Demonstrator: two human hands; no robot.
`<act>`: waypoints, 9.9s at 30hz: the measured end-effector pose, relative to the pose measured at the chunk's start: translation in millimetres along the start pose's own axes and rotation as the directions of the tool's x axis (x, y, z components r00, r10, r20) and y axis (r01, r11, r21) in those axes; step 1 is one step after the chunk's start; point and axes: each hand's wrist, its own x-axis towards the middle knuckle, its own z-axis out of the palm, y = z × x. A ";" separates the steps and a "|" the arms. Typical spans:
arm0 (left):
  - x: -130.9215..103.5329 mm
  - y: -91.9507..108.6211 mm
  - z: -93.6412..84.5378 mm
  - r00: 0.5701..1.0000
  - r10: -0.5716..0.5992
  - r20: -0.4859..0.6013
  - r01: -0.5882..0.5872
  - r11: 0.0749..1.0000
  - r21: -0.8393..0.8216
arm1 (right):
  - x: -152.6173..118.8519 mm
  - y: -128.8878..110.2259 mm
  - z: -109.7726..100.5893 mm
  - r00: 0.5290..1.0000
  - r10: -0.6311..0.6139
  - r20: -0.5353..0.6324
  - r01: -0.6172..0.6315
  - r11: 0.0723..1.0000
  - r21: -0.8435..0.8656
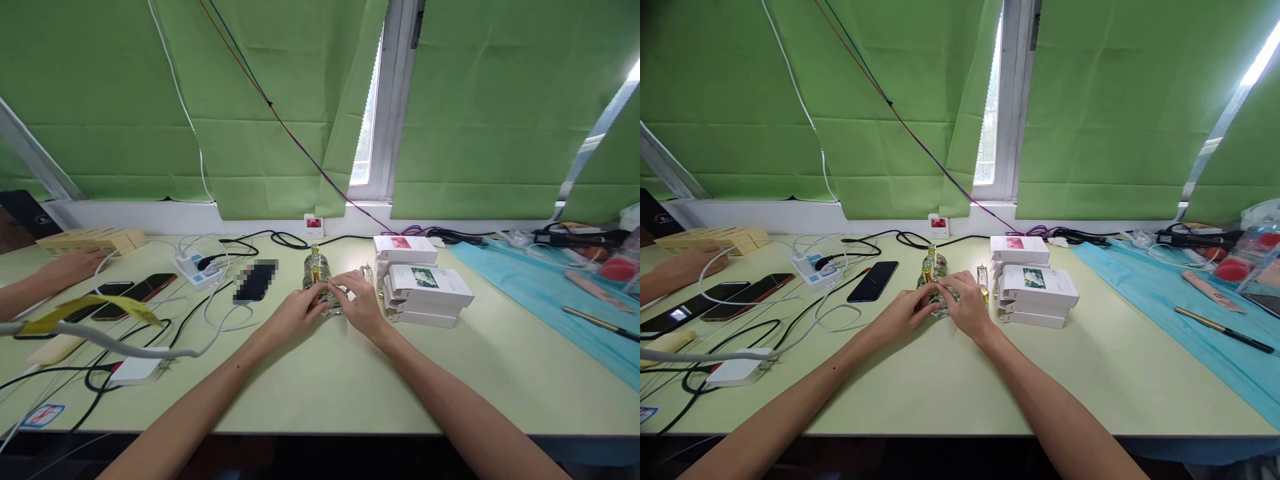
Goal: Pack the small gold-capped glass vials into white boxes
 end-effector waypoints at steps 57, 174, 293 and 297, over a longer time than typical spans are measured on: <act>2.2 4.0 -0.3 1.000 0.001 -0.003 -0.001 1.000 0.022 | 7.2 -2.4 -1.5 0.999 -0.044 0.028 0.046 0.996 -0.070; 0.9 5.0 2.8 0.999 -0.039 -0.015 0.039 0.999 0.010 | 13.4 3.6 -9.0 0.979 -0.119 0.167 0.126 0.992 -0.031; 0.3 2.1 2.1 0.999 -0.032 0.014 0.032 0.999 -0.023 | 6.1 -6.6 -5.7 0.955 0.290 0.058 -0.296 0.938 0.181; 0.4 1.2 2.6 0.999 -0.029 0.017 0.029 0.999 -0.019 | 5.0 -4.6 -3.8 0.948 0.313 0.051 -0.317 0.932 0.177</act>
